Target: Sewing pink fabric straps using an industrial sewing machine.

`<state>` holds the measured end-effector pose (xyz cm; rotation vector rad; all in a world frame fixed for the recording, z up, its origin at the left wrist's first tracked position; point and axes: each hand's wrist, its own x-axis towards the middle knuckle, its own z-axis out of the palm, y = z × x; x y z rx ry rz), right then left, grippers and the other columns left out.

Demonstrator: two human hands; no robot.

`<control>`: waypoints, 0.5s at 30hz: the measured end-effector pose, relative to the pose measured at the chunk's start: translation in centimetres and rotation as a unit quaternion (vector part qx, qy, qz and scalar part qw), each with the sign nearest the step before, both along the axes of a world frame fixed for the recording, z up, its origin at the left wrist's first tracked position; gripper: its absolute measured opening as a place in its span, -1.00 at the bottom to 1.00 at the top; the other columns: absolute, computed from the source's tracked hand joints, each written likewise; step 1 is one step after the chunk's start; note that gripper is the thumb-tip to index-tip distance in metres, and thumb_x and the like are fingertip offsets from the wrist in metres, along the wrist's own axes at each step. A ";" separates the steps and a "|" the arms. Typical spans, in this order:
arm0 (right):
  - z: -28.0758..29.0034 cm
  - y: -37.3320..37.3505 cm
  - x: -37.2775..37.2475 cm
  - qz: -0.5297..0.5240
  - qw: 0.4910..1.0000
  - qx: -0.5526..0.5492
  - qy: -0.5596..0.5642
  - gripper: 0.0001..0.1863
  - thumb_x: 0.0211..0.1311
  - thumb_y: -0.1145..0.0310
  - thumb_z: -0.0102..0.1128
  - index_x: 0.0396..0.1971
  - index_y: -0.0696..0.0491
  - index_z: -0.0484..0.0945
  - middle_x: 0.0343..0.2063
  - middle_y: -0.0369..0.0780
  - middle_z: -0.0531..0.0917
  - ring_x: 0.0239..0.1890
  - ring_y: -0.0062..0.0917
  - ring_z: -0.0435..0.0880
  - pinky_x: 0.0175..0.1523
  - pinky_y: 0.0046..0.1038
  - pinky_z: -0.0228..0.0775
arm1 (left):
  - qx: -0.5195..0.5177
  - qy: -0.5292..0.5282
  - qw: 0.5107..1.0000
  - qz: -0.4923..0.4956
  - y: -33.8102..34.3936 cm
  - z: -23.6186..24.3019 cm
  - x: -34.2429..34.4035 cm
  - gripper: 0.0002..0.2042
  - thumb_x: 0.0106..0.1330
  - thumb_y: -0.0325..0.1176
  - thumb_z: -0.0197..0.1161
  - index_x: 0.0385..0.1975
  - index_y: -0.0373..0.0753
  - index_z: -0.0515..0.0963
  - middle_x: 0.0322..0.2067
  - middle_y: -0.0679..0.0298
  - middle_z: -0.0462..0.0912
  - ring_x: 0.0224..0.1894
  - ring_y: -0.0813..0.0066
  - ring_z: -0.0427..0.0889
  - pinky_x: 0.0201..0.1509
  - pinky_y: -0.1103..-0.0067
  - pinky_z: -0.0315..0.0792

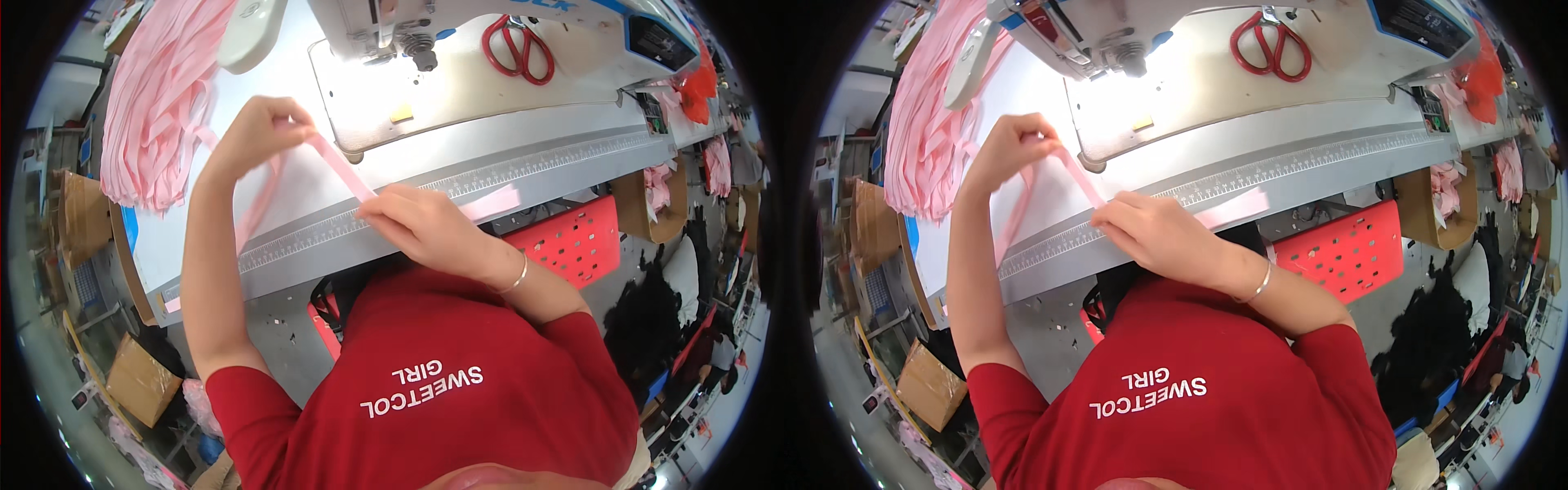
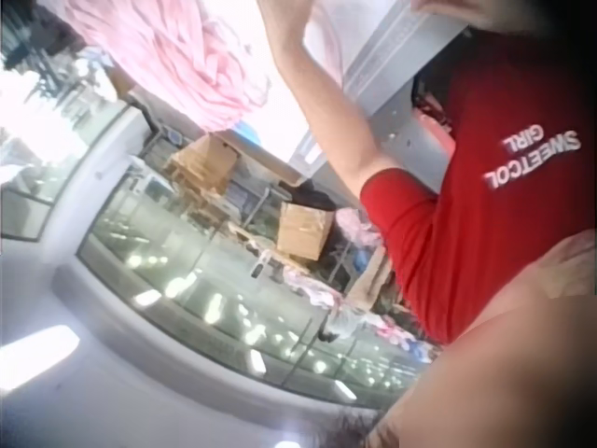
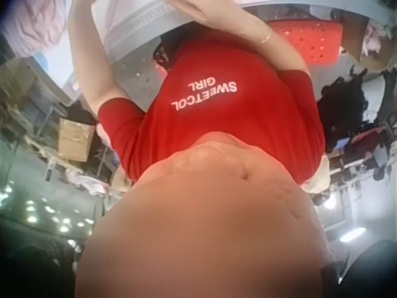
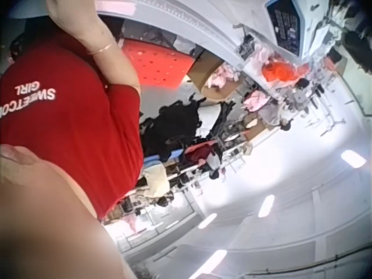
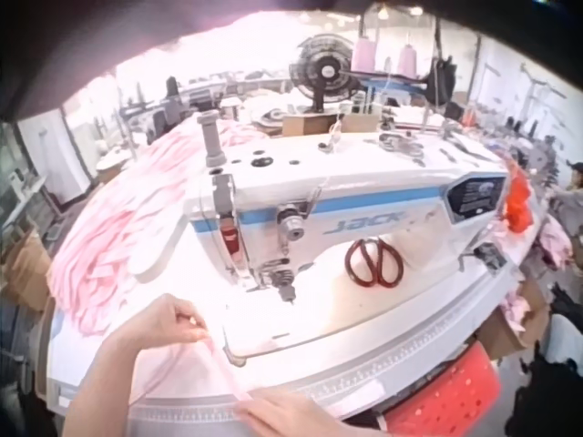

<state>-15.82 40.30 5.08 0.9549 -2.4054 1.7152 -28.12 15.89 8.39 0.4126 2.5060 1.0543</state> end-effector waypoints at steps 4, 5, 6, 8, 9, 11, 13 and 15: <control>0.4 3.1 4.0 -0.001 0.995 0.053 -0.088 -0.81 0.19 0.59 0.20 -0.18 0.15 0.56 -0.39 -0.13 0.58 -0.37 -0.22 0.63 -0.30 -0.35 0.50 | -0.041 0.061 0.993 -0.094 1.7 -1.3 -4.2 -0.84 0.03 -0.40 0.32 -0.55 -0.39 0.59 -0.63 0.36 0.52 -0.49 0.68 0.44 -0.37 0.64 0.32; 0.4 4.3 5.2 -0.002 0.991 0.061 -0.120 -0.79 0.19 0.59 0.21 -0.16 0.15 0.56 -0.38 -0.13 0.59 -0.36 -0.22 0.64 -0.30 -0.37 0.50 | -0.014 0.051 0.992 -0.114 2.5 -1.6 -4.8 -0.82 0.01 -0.38 0.32 -0.54 -0.41 0.60 -0.67 0.30 0.42 -0.56 0.63 0.36 -0.42 0.61 0.28; 0.0 5.4 6.3 0.009 0.976 0.037 -0.213 -0.78 0.22 0.52 0.23 -0.12 0.12 0.56 -0.38 -0.13 0.59 -0.38 -0.23 0.64 -0.28 -0.36 0.51 | 0.013 0.043 0.990 -0.131 3.2 -1.7 -5.3 -0.80 -0.01 -0.36 0.32 -0.52 -0.42 0.60 -0.71 0.25 0.32 -0.62 0.57 0.28 -0.46 0.58 0.24; -0.7 7.7 7.5 0.041 0.966 0.120 -0.226 -0.77 0.23 0.48 0.23 -0.11 0.11 0.56 -0.38 -0.14 0.60 -0.39 -0.24 0.64 -0.27 -0.35 0.52 | 0.020 0.028 0.989 -0.142 4.2 -2.0 -6.0 -0.81 -0.02 -0.38 0.30 -0.63 -0.39 0.50 -0.72 0.26 0.24 -0.62 0.56 0.21 -0.49 0.55 0.18; -0.8 8.6 7.8 0.075 0.947 0.201 -0.241 -0.77 0.24 0.44 0.24 -0.10 0.09 0.57 -0.39 -0.14 0.61 -0.39 -0.26 0.64 -0.26 -0.35 0.52 | 0.024 0.031 0.989 -0.146 4.4 -2.3 -6.3 -0.79 -0.03 -0.39 0.29 -0.66 -0.38 0.43 -0.73 0.27 0.24 -0.62 0.57 0.21 -0.50 0.55 0.16; 0.1 10.8 6.5 0.132 0.940 0.226 -0.219 -0.76 0.24 0.40 0.24 -0.10 0.08 0.57 -0.38 -0.14 0.63 -0.39 -0.26 0.65 -0.24 -0.34 0.52 | 0.027 0.034 0.987 -0.154 4.5 -2.4 -6.5 -0.77 -0.03 -0.40 0.28 -0.70 -0.36 0.36 -0.74 0.29 0.23 -0.62 0.57 0.20 -0.50 0.54 0.14; 3.2 13.0 3.2 0.141 0.956 0.185 -0.177 -0.77 0.22 0.38 0.26 -0.13 0.08 0.59 -0.37 -0.16 0.67 -0.37 -0.32 0.65 -0.23 -0.39 0.52 | 0.024 0.043 0.990 -0.133 4.3 -2.0 -5.6 -0.76 -0.03 -0.41 0.26 -0.71 -0.34 0.32 -0.75 0.31 0.25 -0.62 0.57 0.21 -0.51 0.54 0.15; 5.5 17.5 1.2 -0.171 0.982 -0.059 -0.048 -0.88 0.27 0.46 0.15 -0.30 0.19 0.61 -0.43 -0.18 0.66 -0.35 -0.47 0.63 -0.23 -0.46 0.47 | 0.028 0.043 0.993 -0.108 4.2 -1.6 -5.1 -0.79 -0.03 -0.44 0.28 -0.68 -0.34 0.35 -0.73 0.31 0.31 -0.60 0.56 0.25 -0.49 0.54 0.20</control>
